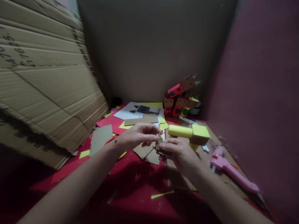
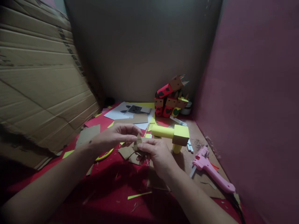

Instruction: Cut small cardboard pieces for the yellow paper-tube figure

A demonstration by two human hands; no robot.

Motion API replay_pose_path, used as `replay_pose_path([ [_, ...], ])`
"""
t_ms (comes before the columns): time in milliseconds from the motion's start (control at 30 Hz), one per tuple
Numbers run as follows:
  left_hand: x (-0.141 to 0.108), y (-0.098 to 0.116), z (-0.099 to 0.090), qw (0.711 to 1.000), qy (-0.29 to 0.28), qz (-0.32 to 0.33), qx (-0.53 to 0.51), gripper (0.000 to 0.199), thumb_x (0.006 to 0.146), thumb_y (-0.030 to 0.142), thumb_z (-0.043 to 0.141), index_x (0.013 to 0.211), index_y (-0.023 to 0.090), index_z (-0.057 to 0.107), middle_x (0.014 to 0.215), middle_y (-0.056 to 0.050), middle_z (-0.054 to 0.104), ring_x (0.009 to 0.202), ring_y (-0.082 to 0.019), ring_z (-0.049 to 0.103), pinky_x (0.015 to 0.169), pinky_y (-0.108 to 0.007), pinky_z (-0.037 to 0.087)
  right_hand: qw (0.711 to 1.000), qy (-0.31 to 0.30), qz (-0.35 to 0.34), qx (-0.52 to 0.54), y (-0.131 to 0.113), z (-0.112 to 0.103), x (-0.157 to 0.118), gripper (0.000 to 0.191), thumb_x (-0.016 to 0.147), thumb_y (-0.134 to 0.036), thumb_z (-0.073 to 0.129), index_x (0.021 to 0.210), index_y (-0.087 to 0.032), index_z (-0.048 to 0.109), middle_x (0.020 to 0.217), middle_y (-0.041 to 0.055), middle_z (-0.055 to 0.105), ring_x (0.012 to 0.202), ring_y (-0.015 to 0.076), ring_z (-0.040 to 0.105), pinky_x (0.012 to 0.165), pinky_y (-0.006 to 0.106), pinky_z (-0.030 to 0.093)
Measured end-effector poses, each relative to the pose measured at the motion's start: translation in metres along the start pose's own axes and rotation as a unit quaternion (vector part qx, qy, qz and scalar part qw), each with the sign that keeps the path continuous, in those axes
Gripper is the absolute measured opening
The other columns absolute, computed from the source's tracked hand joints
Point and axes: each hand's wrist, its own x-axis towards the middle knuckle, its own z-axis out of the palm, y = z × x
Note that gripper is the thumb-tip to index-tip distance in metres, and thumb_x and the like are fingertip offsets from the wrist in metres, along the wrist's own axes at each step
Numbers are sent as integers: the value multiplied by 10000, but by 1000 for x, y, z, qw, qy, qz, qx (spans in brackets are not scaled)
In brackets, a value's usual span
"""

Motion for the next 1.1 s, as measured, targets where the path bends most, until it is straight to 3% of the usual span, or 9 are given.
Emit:
replay_pose_path([
  [133, 4, -10, -11, 999, 7, -17, -44, 136, 777, 271, 611, 775, 135, 614, 554, 33, 496, 467, -61, 390, 425, -194, 260, 999, -18, 4, 28, 3, 9, 11, 100, 650, -220, 706, 651, -121, 695, 579, 15, 621, 450, 118, 566, 444, 240, 412],
  [267, 4, -15, -17, 993, 60, -49, -88, 106, 723, 226, 655, 703, 140, 596, 498, 53, 472, 405, -37, 345, 392, -173, 227, 997, -20, -35, 69, 12, 11, 20, 153, 722, -269, 658, 702, -129, 715, 652, 29, 646, 499, 130, 587, 460, 252, 448],
  [400, 0, -23, -24, 986, 95, -70, -115, 110, 729, 228, 661, 716, 152, 583, 499, 58, 471, 411, -35, 365, 390, -155, 227, 996, 31, -33, 70, 19, 6, 25, 153, 665, -217, 716, 786, -128, 741, 680, 45, 694, 554, 124, 600, 540, 246, 466],
  [533, 0, -35, -28, 982, 74, -102, -144, 123, 724, 237, 652, 715, 152, 564, 505, 41, 522, 375, -31, 356, 362, -154, 199, 994, 78, -26, 72, 22, 3, 23, 240, 600, -168, 750, 837, -130, 748, 716, 57, 727, 592, 124, 613, 622, 263, 484],
  [700, 1, -36, -21, 983, 69, -137, -102, 145, 679, 245, 650, 677, 141, 549, 486, 35, 527, 359, -40, 365, 349, -161, 212, 994, 76, -12, 82, 22, 8, 18, 339, 572, -142, 744, 910, -155, 734, 815, 64, 740, 695, 179, 664, 682, 331, 518],
  [900, -3, -32, -13, 985, 98, -143, 2, 145, 719, 258, 626, 684, 148, 537, 460, 43, 517, 383, -59, 423, 371, -161, 264, 992, 68, -13, 105, 19, 10, 14, 499, 558, -95, 719, 1045, -191, 664, 813, 26, 738, 719, 171, 679, 617, 271, 518],
  [1100, -4, -36, -8, 986, 106, -126, 7, 201, 737, 324, 625, 690, 159, 520, 485, 33, 544, 361, -72, 438, 352, -174, 295, 998, 43, -3, 51, 21, 11, 13, 368, 617, -143, 694, 984, -170, 702, 859, 45, 736, 733, 174, 677, 687, 314, 529],
])
